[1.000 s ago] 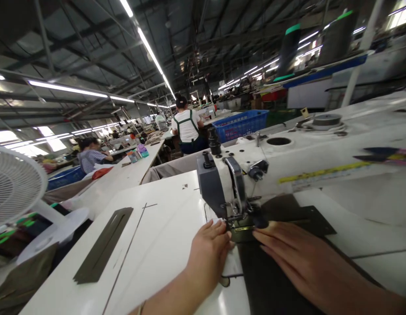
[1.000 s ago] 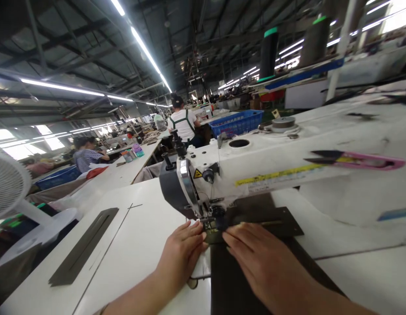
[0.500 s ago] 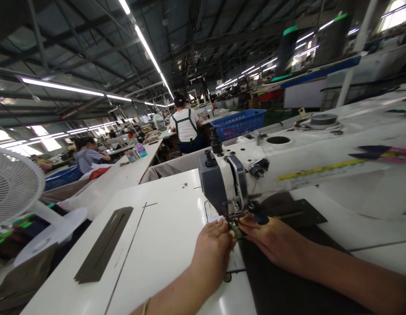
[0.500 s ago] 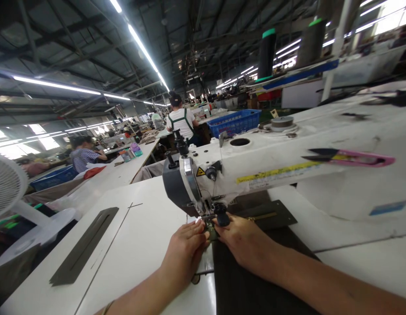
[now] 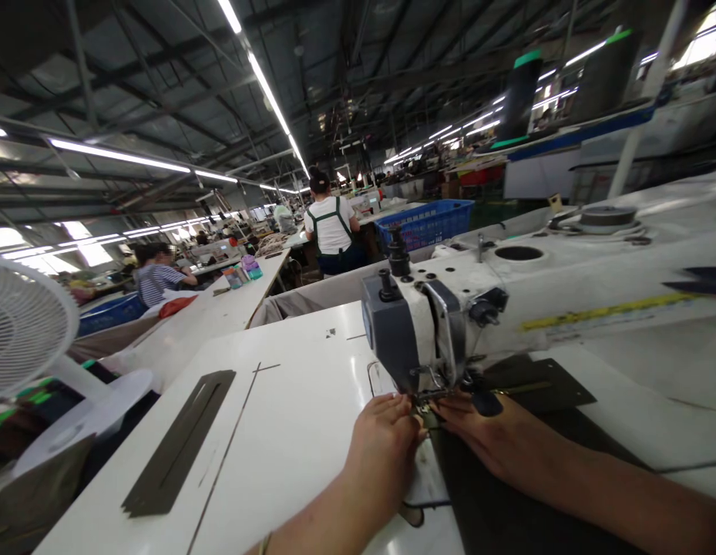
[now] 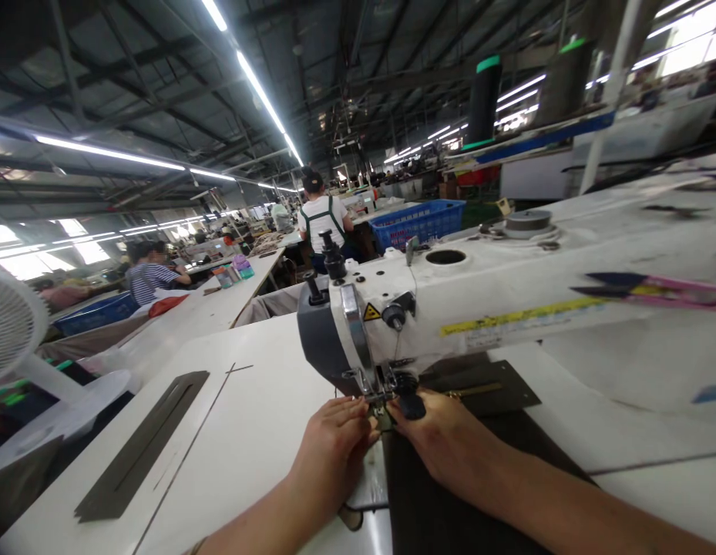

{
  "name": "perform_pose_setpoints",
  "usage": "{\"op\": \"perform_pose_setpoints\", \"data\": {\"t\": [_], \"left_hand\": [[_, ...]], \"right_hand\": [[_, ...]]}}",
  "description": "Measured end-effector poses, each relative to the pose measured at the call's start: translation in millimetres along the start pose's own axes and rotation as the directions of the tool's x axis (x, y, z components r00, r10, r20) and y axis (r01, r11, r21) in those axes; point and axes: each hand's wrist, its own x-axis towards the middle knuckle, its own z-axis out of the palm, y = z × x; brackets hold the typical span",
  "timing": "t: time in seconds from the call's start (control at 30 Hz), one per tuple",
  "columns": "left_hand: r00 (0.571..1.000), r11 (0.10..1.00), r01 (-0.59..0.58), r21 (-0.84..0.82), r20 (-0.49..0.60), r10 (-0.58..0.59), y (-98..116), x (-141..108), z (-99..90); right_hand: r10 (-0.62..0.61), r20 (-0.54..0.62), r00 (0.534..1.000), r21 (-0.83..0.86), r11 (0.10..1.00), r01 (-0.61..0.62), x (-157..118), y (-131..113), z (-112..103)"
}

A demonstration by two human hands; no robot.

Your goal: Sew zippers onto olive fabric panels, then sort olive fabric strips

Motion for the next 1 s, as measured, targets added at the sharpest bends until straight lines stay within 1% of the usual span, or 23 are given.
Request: {"op": "perform_pose_setpoints", "data": {"t": [0.13,0.23,0.33,0.5,0.67,0.73,0.8,0.9,1.0], "left_hand": [[0.999,1.000,-0.006,-0.002,-0.033,0.006,-1.9,0.0,3.5],[0.999,1.000,-0.009,-0.001,-0.049,0.008,-2.6,-0.2,4.4],[0.999,1.000,-0.001,0.016,-0.048,0.002,-3.2,-0.8,4.8],[0.997,0.999,0.019,0.049,-0.076,-0.015,-6.2,-0.7,8.6],[0.995,0.998,-0.023,0.057,-0.098,0.029,-7.9,-0.4,9.4],[0.993,0.997,-0.051,0.058,-0.106,0.057,-7.5,-1.4,8.3],[0.990,0.995,-0.075,0.066,-0.111,0.082,-7.2,-2.5,7.4],[0.989,0.994,-0.081,0.078,-0.116,0.089,-7.3,-3.5,7.7],[0.990,0.996,-0.072,0.061,-0.116,0.079,-7.9,-3.5,9.7]], "right_hand": [[-0.036,0.007,0.999,-0.056,0.998,0.036,1.1,1.2,0.4],[-0.037,0.002,0.999,-0.072,0.997,0.037,2.4,0.3,-0.3],[-0.038,-0.026,0.999,-0.082,0.996,0.035,3.4,-0.6,-0.6],[-0.079,-0.083,0.993,-0.099,0.993,0.071,5.9,0.8,-1.0],[-0.120,-0.100,0.988,-0.143,0.984,0.105,6.8,-0.3,-2.9],[-0.110,-0.092,0.990,-0.139,0.986,0.097,6.1,-1.4,-3.2],[-0.091,-0.093,0.991,-0.097,0.992,0.082,4.9,-2.0,-2.8],[-0.059,-0.131,0.990,-0.053,0.997,0.052,2.8,-2.0,-0.8],[-0.023,-0.156,0.988,-0.050,0.999,0.016,1.4,-1.7,2.1]]}}
